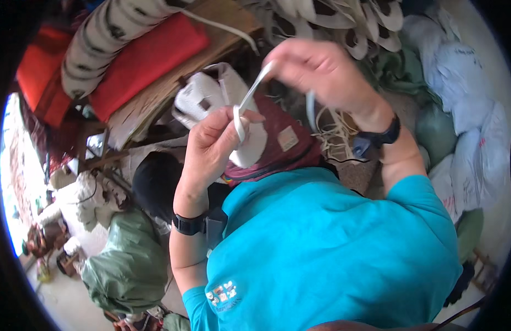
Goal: The person is sitting on the floor in a cluttered room, lacing a white sneaker. They thread the laces through the eyelets, pull them tight, and tie a knot. The person then picks up a second shoe from a pile and begins lacing it in the same manner.
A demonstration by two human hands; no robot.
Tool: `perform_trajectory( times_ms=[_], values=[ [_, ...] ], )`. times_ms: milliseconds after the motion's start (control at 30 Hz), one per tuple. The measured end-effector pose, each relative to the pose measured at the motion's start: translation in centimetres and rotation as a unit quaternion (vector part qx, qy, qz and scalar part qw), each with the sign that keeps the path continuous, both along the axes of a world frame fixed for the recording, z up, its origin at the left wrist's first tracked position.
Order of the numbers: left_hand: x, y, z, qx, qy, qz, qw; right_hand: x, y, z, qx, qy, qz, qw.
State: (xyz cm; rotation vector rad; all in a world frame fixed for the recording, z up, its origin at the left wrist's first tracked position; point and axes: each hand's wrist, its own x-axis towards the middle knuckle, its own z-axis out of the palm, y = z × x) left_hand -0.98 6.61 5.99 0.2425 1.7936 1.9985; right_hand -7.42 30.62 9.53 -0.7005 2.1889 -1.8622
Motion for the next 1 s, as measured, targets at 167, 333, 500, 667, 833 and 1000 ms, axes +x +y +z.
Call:
perform_trajectory(
  times_ms=[167, 333, 500, 667, 833, 1000],
  values=[
    [2.6, -4.6, -0.4, -0.041, 0.014, 0.076, 0.996, -3.4, 5.8, -5.2, 0.178, 0.052, -0.173, 0.967],
    [4.0, -4.3, -3.0, -0.108, 0.108, 0.089, 0.984, -2.8, 5.9, -6.9, 0.55, 0.252, -0.166, 0.778],
    [3.4, -0.6, -1.1, -0.168, 0.081, 0.054, 0.981, 2.1, -3.2, -3.4, 0.049, -0.044, 0.04, 0.997],
    [3.6, -0.7, -1.8, -0.154, 0.016, 0.075, 0.985, 3.1, -5.1, -3.6, 0.088, -0.015, 0.144, 0.986],
    [3.8, -2.3, -4.9, -0.089, 0.041, 0.104, 0.99, 2.0, -5.1, -4.2, 0.156, 0.11, 0.161, 0.968],
    [3.6, -2.8, -6.7, -0.133, 0.138, 0.229, 0.954, 2.0, -5.6, -6.5, 0.172, 0.124, 0.05, 0.976]
  ],
)
